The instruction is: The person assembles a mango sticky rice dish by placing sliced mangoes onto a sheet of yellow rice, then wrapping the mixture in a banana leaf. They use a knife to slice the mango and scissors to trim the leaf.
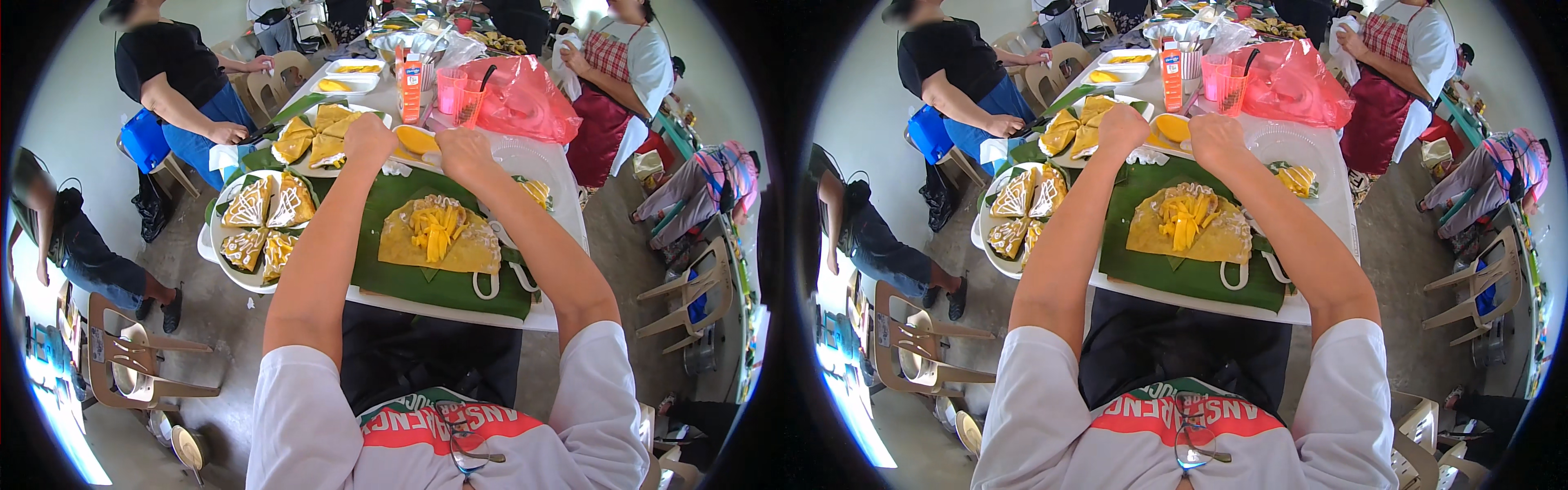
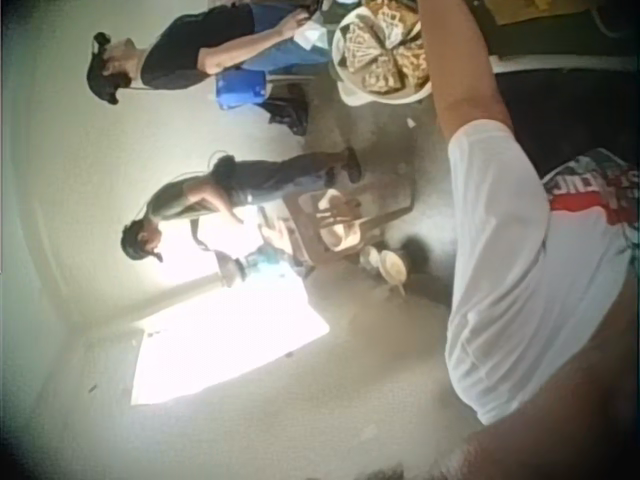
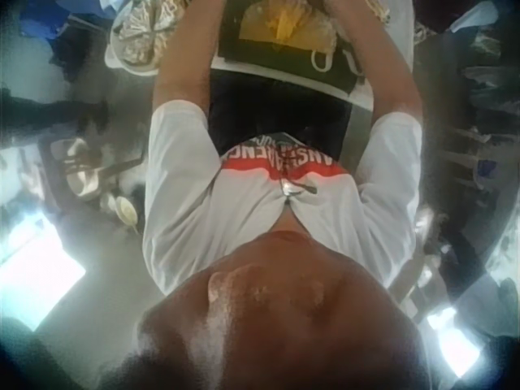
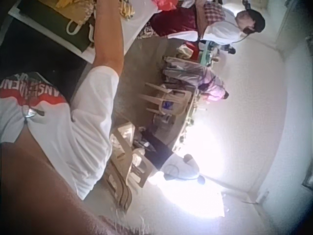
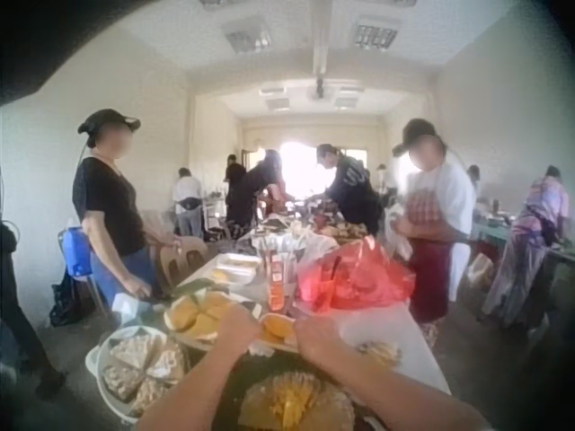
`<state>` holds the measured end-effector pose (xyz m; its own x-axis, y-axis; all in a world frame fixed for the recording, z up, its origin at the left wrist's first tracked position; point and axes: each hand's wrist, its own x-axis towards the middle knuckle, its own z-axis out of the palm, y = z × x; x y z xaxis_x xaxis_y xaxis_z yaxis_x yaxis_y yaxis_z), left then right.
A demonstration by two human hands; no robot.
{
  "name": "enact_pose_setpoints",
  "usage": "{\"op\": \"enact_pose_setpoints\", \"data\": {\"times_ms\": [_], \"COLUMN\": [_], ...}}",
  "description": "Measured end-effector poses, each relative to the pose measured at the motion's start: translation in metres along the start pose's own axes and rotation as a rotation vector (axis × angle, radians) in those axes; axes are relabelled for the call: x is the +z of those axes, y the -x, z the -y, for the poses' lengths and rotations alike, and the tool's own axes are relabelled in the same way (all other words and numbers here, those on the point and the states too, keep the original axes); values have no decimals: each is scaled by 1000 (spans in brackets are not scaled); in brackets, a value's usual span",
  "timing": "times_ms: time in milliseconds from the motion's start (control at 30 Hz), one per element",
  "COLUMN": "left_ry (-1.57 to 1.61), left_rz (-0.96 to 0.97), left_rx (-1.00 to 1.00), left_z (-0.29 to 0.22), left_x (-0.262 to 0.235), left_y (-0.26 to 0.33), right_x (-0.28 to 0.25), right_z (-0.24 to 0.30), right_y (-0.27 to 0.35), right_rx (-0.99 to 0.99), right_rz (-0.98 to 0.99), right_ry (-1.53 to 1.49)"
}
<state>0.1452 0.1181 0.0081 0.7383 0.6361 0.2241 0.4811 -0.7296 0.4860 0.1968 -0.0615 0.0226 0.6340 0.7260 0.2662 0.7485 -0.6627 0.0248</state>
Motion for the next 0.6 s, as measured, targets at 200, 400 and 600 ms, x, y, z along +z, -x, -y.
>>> {"op": "enact_pose_setpoints", "data": {"times_ms": [200, 400, 600], "left_ry": [-74, -124, 327], "left_rz": [-9, -159, -102], "left_rx": [72, 391, 492], "left_z": [-14, -32, 7], "left_x": [-18, -57, -97], "left_y": [25, 81, 192], "right_x": [-26, -61, -87], "right_z": [1, -14, -19], "right_y": [15, 74, 179], "right_rx": [-37, -124, -113], "right_rz": [-32, -218, -310], "right_ry": [-45, -231, -378]}}
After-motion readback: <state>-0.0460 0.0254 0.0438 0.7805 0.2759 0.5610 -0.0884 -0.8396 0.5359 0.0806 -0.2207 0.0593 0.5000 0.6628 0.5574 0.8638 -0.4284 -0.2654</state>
